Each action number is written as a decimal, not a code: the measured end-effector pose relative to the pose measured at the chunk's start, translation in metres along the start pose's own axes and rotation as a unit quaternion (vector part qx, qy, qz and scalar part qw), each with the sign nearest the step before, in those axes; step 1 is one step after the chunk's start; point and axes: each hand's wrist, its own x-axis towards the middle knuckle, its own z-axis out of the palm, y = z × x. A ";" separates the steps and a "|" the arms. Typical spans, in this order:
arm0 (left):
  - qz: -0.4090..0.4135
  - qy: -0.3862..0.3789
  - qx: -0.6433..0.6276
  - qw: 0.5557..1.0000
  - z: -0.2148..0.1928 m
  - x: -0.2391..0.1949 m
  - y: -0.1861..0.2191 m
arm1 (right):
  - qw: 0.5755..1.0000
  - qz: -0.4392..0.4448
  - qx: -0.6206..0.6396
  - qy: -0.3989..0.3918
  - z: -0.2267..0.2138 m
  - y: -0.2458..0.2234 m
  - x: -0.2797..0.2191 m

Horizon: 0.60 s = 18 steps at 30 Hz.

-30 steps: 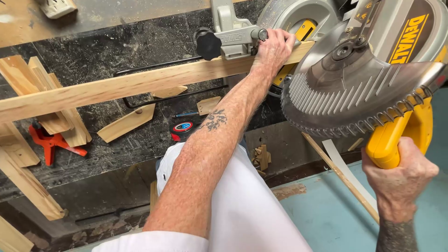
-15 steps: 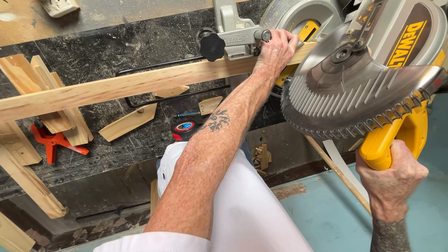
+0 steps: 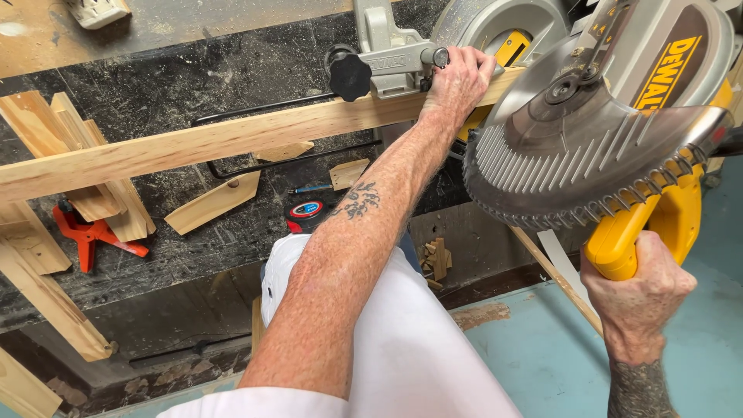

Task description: Measuring, marking, and cutting a wooden board with a miter saw.

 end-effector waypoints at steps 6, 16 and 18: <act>0.041 -0.013 0.024 0.999 -0.002 0.002 -0.003 | 1.000 -0.008 -0.005 0.002 0.000 -0.004 0.001; 0.071 -0.005 0.047 0.996 -0.012 0.004 -0.012 | 1.000 -0.003 -0.002 0.005 -0.005 -0.017 0.007; 0.067 0.001 0.044 0.997 -0.012 0.005 -0.012 | 1.000 -0.005 0.002 0.009 -0.005 -0.019 0.008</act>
